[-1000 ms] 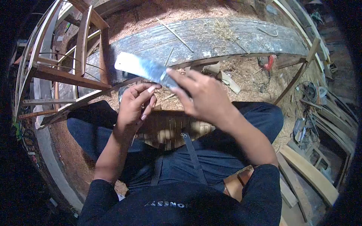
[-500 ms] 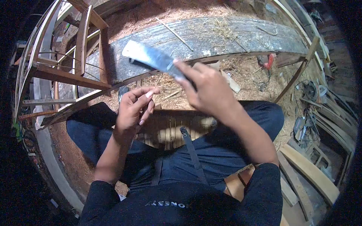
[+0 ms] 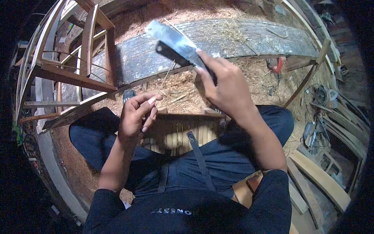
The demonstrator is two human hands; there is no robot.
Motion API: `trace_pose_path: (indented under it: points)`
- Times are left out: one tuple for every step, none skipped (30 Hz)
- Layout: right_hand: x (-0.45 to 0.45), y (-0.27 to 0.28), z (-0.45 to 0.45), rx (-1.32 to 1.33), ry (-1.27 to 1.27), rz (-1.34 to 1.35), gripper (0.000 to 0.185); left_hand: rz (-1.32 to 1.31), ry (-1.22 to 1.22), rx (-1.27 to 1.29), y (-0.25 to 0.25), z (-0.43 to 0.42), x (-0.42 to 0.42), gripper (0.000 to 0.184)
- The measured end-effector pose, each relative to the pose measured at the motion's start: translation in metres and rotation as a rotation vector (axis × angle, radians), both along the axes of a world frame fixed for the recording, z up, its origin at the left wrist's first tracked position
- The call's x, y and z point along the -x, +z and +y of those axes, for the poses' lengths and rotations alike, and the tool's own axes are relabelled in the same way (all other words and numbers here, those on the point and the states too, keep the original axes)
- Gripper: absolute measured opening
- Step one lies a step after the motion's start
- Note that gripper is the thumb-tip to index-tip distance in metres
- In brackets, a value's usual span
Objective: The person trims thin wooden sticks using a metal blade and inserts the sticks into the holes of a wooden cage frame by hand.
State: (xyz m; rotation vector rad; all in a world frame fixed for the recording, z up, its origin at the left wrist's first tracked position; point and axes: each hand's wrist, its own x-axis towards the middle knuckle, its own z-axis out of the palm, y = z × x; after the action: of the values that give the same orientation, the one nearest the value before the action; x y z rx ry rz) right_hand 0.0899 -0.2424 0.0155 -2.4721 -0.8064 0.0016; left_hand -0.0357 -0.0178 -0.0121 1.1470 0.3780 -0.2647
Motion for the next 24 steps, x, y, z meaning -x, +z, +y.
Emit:
trace_pose_path:
  points:
    - [-0.002, -0.002, -0.001, -0.159, -0.02, 0.011, 0.042, -0.018, -0.012, 0.012, -0.001, 0.001, 0.001, 0.027]
    - [-0.004, -0.004, -0.001, -0.318, -0.04, 0.025, 0.042, -0.018, -0.005, 0.015, -0.001, 0.002, 0.002, 0.027]
    - [-0.005, -0.005, 0.0, -0.315, -0.037, 0.026, 0.042, -0.015, -0.018, 0.018, 0.0, 0.003, 0.002, 0.027]
    - [-0.006, -0.006, 0.003, -0.417, -0.105, 0.192, 0.044, -0.012, -0.034, 0.019, 0.0, 0.003, 0.001, 0.027]
    - [-0.005, -0.007, 0.005, -0.516, -0.177, 0.358, 0.045, -0.012, -0.039, 0.022, 0.002, 0.0, 0.0, 0.027]
    - [-0.003, 0.006, 0.01, -0.587, -0.221, 0.564, 0.034, -0.006, -0.029, -0.003, 0.004, -0.004, 0.0, 0.026]
    - [-0.003, 0.004, 0.009, -0.584, -0.228, 0.559, 0.034, -0.003, -0.018, -0.028, 0.006, -0.008, 0.0, 0.026]
    - [-0.003, -0.001, 0.008, -0.672, -0.257, 0.711, 0.027, -0.007, -0.022, -0.022, 0.008, -0.009, 0.0, 0.026]
    - [-0.004, -0.004, 0.008, -0.759, -0.282, 0.863, 0.022, 0.007, -0.032, -0.019, 0.009, -0.01, 0.0, 0.025]
    - [-0.001, -0.005, 0.013, -0.897, -0.272, 0.914, 0.022, 0.021, -0.039, -0.016, 0.01, -0.01, 0.0, 0.024]
    - [-0.001, -0.006, 0.015, -0.893, -0.273, 0.912, 0.022, 0.02, -0.038, -0.011, 0.011, -0.011, 0.0, 0.024]
    - [-0.001, -0.007, 0.016, -0.932, -0.244, 0.992, 0.023, 0.011, -0.05, -0.017, 0.011, -0.011, -0.001, 0.024]
    - [-0.002, -0.009, 0.016, -0.973, -0.215, 1.071, 0.024, 0.002, -0.063, -0.025, 0.012, -0.012, -0.001, 0.023]
    - [-0.001, -0.01, 0.014, -0.909, -0.198, 1.092, 0.032, 0.002, -0.064, -0.023, 0.011, -0.012, -0.001, 0.023]
    - [0.001, -0.007, 0.015, -0.909, -0.2, 1.092, 0.032, 0.003, -0.077, -0.037, 0.009, -0.013, -0.001, 0.023]
    - [0.002, -0.004, 0.018, -0.931, -0.219, 1.098, 0.028, 0.004, -0.091, -0.052, 0.009, -0.013, -0.001, 0.023]
    - [0.003, -0.002, 0.021, -0.954, -0.238, 1.104, 0.026, 0.005, -0.091, -0.053, 0.009, -0.013, -0.001, 0.023]
    - [0.004, -0.002, 0.022, -0.954, -0.238, 1.104, 0.026, 0.004, -0.101, -0.046, 0.01, -0.012, -0.002, 0.023]
    - [0.005, -0.004, 0.022, -0.932, -0.261, 1.067, 0.026, 0.003, -0.111, -0.04, 0.01, -0.012, -0.002, 0.023]
    - [0.007, -0.005, 0.023, -0.911, -0.284, 1.029, 0.026, 0.004, -0.11, -0.041, 0.01, -0.013, -0.002, 0.023]
    - [0.008, -0.005, 0.025, -0.912, -0.282, 1.031, 0.026, 0.012, -0.094, -0.028, 0.009, -0.014, -0.002, 0.022]
    - [0.01, -0.005, 0.026, -0.921, -0.277, 1.028, 0.026, 0.021, -0.077, -0.016, 0.009, -0.014, -0.002, 0.021]
    - [0.011, -0.005, 0.027, -0.929, -0.272, 1.025, 0.026, 0.021, -0.075, -0.018, 0.01, -0.014, -0.003, 0.021]
    - [0.013, -0.006, 0.027, -0.929, -0.27, 1.026, 0.026, 0.031, -0.072, -0.014, 0.011, -0.014, -0.004, 0.021]
